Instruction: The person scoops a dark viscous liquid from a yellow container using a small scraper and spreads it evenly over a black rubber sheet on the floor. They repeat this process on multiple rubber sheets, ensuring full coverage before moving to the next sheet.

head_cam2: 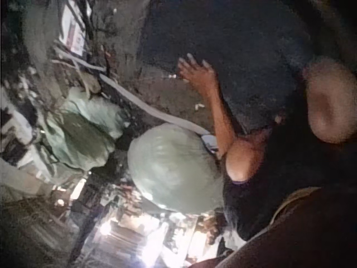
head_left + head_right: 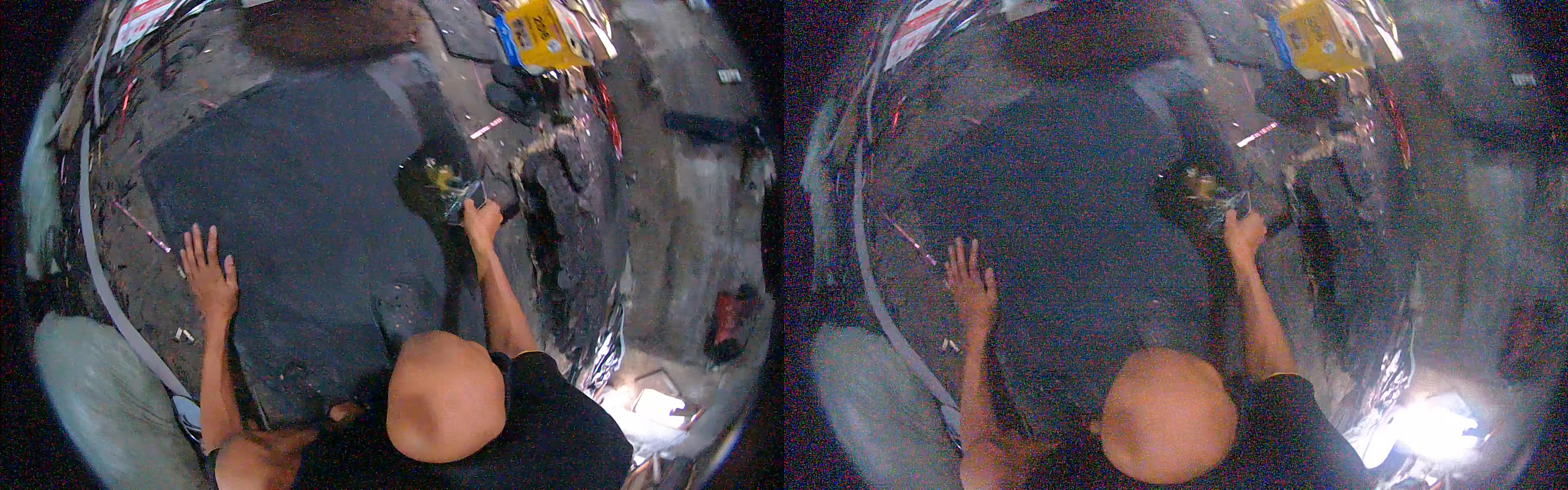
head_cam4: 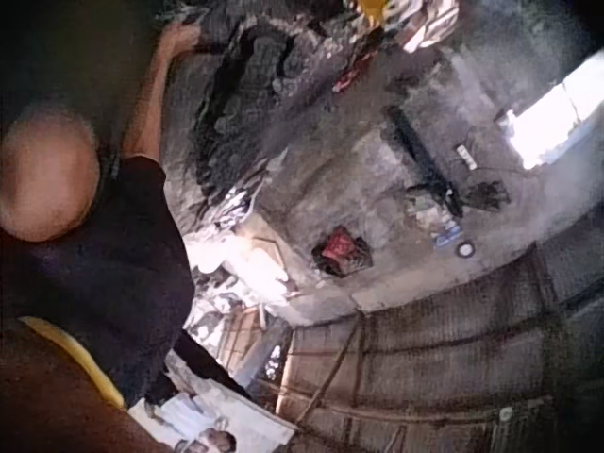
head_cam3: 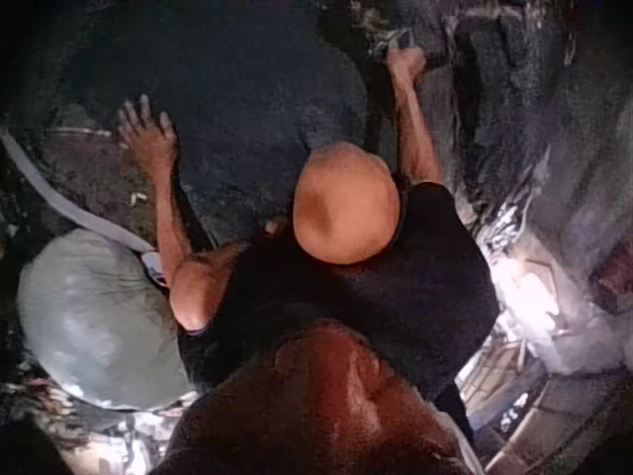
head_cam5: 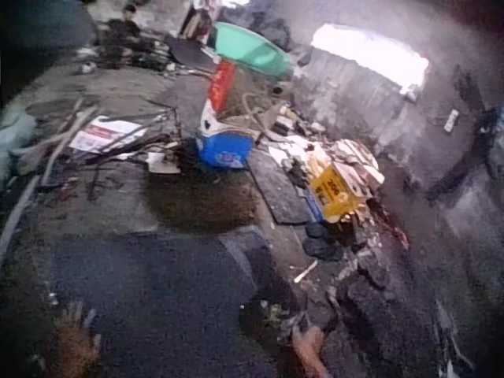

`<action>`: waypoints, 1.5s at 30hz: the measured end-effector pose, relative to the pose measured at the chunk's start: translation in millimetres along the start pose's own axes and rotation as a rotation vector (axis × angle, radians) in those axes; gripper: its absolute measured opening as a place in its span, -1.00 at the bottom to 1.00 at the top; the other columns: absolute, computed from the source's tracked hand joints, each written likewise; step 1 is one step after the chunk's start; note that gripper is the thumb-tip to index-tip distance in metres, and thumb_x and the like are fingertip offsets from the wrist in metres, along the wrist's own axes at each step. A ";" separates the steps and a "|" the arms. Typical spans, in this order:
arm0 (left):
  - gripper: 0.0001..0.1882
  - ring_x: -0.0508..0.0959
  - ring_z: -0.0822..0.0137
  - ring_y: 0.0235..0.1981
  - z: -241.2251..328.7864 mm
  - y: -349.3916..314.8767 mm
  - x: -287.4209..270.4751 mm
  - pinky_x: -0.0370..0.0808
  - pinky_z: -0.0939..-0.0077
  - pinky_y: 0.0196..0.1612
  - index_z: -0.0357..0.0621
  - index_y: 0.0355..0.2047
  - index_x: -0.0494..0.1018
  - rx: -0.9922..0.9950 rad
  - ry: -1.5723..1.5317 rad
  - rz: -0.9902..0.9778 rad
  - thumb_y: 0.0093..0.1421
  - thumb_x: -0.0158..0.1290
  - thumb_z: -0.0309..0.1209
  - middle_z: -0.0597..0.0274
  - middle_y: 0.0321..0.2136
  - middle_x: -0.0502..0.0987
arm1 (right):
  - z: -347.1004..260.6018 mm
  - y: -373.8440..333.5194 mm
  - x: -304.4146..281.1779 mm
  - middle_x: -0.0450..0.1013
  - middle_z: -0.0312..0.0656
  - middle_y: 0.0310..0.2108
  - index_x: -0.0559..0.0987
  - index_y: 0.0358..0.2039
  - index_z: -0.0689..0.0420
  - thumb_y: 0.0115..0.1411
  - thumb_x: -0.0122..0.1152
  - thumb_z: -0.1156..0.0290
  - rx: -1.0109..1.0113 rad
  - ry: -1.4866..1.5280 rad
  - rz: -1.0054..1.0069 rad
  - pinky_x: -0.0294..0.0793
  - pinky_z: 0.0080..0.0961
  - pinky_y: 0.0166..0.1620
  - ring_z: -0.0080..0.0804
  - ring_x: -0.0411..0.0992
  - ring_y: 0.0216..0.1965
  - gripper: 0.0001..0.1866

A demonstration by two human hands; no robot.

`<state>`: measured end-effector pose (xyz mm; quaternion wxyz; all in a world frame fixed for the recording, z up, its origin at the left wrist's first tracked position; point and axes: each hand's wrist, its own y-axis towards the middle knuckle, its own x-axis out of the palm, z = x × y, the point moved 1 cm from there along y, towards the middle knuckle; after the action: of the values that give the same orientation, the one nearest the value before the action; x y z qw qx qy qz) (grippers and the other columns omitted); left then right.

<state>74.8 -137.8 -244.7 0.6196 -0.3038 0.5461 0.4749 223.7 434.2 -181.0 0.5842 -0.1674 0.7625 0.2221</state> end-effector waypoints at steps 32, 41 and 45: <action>-0.24 0.04 -0.09 0.58 3.3 -6.2 -5.5 -0.01 -0.16 0.58 0.23 0.53 0.19 -0.114 -0.234 -0.040 0.35 0.13 -0.13 0.07 0.58 0.07 | -467.2 -87.2 87.2 0.67 0.18 -0.25 0.72 -0.07 0.17 0.18 0.42 0.02 -0.843 -0.029 -0.407 0.63 0.05 -0.02 0.20 0.66 -0.14 -0.51; -0.32 0.12 -0.05 0.55 1.5 -3.9 -2.1 0.07 -0.02 0.57 0.08 0.44 0.34 -0.068 -0.279 0.086 0.33 0.17 -0.16 0.04 0.52 0.18 | -562.1 -192.4 108.7 0.67 0.15 -0.27 0.71 -0.18 0.13 0.16 0.43 0.05 -1.187 0.052 -0.389 0.67 0.03 -0.09 0.22 0.66 -0.17 -0.59; -0.36 0.18 -0.16 0.51 -3.1 -9.1 -3.1 0.06 -0.21 0.56 0.04 0.39 0.39 -0.077 -0.404 0.129 0.31 0.20 -0.20 -0.01 0.46 0.27 | -570.1 -190.5 91.6 0.69 0.03 -0.26 0.72 -0.08 -0.03 0.20 0.36 0.18 -1.481 -0.091 -0.288 0.69 -0.06 -0.17 0.11 0.68 -0.20 -0.70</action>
<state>82.1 -144.7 -243.7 0.6725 -0.1904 0.4107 0.5855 -167.7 -31.0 -171.9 0.3732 -0.6049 0.3598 0.6044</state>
